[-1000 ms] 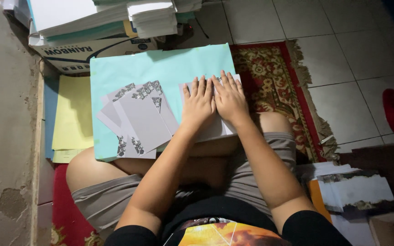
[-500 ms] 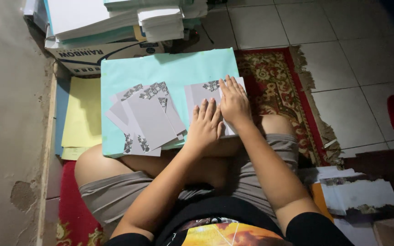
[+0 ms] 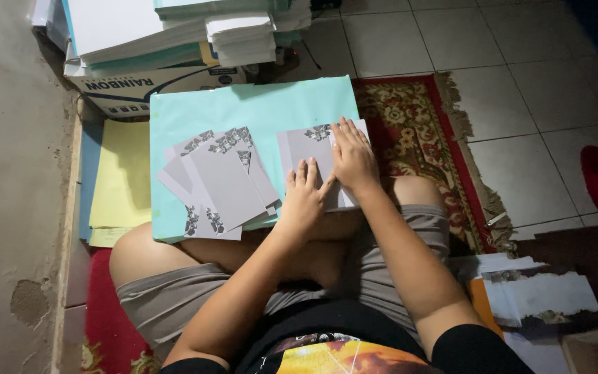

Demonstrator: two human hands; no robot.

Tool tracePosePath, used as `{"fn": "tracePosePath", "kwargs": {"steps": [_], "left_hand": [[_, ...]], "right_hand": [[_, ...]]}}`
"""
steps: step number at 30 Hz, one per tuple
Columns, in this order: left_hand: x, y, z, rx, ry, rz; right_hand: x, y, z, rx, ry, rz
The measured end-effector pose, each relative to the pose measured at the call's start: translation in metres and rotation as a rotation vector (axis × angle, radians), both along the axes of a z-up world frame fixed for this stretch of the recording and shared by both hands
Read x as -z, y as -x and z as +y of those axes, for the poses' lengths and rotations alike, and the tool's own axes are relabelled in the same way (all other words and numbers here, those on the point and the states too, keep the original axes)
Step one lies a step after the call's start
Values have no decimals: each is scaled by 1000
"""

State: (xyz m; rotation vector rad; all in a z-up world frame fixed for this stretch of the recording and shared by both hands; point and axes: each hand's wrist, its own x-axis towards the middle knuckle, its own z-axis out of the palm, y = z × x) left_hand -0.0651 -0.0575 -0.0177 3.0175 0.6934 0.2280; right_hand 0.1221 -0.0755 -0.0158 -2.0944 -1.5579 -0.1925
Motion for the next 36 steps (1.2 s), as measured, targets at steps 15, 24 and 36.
{"fn": "tracePosePath", "kwargs": {"steps": [15, 24, 36], "left_hand": [[14, -5, -15, -62, -94, -22], [6, 11, 7, 173, 31, -164], [-52, 108, 28, -42, -140, -499]], "right_hand": [[-7, 3, -3, 1, 3, -34], [-12, 1, -2, -20, 46, 29], [-50, 24, -11, 4, 116, 41]]}}
